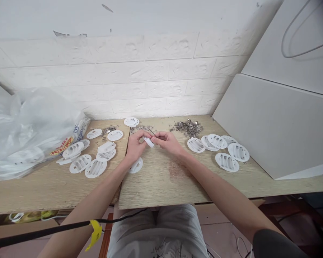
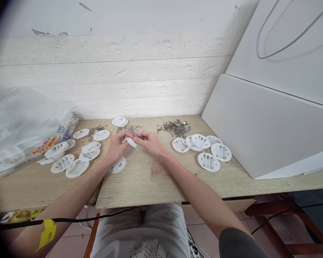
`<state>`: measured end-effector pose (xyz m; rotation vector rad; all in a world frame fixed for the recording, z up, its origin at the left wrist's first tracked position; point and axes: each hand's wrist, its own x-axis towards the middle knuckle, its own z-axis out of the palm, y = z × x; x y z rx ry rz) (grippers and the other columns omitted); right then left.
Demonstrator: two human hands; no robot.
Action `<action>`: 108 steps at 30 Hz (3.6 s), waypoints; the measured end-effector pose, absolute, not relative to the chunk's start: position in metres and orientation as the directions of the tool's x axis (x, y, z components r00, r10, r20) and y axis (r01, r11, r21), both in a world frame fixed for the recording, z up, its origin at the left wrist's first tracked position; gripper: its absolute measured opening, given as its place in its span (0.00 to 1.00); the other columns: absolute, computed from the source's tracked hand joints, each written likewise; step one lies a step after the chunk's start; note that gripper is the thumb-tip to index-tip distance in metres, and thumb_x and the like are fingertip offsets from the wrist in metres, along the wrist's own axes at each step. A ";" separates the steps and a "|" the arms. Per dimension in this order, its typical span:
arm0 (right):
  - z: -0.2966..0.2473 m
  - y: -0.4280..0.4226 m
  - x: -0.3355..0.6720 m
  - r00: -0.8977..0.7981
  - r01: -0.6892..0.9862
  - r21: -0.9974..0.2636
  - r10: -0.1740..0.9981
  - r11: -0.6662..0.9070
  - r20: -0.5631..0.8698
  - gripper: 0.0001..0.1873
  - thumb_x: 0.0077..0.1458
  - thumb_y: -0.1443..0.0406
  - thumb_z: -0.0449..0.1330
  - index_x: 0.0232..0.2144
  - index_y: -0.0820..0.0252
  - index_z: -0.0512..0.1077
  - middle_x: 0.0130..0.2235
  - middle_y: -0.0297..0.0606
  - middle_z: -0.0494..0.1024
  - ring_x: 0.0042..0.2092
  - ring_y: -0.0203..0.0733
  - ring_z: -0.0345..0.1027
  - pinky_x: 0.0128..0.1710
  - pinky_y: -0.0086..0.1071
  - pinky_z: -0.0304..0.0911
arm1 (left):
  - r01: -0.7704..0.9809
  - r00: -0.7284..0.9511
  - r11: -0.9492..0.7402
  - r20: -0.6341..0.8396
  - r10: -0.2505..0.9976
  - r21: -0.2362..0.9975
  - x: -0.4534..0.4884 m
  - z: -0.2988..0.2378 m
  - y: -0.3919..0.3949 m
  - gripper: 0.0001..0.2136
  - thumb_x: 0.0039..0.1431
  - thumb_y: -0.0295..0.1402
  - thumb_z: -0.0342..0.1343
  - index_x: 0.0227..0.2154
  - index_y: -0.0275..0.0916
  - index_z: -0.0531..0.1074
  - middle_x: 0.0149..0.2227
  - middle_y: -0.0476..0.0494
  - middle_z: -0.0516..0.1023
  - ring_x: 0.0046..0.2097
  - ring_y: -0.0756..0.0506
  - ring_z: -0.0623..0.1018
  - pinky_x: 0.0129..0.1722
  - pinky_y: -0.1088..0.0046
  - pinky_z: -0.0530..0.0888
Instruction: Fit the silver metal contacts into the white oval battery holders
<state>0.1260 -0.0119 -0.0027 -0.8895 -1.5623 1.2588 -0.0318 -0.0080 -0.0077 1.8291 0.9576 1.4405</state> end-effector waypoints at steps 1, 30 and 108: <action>-0.002 -0.011 0.127 -0.323 0.000 -0.975 0.923 0.221 0.209 0.17 0.46 0.53 0.64 0.25 0.62 0.69 0.25 0.29 0.66 0.26 0.30 0.54 0.26 0.27 0.50 | 0.176 0.145 -0.547 0.528 0.837 0.818 -0.032 -0.008 -0.008 0.04 0.49 0.33 0.58 0.24 0.39 0.71 0.31 0.46 0.76 0.37 0.46 0.75 0.43 0.66 0.71; -0.005 -0.002 0.139 -0.120 0.348 -0.864 0.931 0.364 0.344 0.10 0.46 0.60 0.60 0.24 0.62 0.72 0.27 0.37 0.75 0.31 0.38 0.65 0.32 0.31 0.58 | 0.242 0.138 -0.291 0.264 0.955 0.925 -0.031 -0.015 -0.005 0.11 0.48 0.35 0.60 0.35 0.37 0.78 0.35 0.43 0.80 0.37 0.44 0.77 0.35 0.69 0.73; -0.006 0.006 0.149 -0.129 0.291 -0.932 0.974 0.216 0.185 0.12 0.44 0.59 0.62 0.25 0.65 0.74 0.21 0.33 0.71 0.25 0.34 0.61 0.26 0.29 0.55 | -0.048 0.384 -0.045 0.060 0.922 0.998 -0.030 -0.007 -0.008 0.19 0.48 0.36 0.63 0.45 0.37 0.76 0.42 0.39 0.79 0.40 0.46 0.75 0.37 0.71 0.70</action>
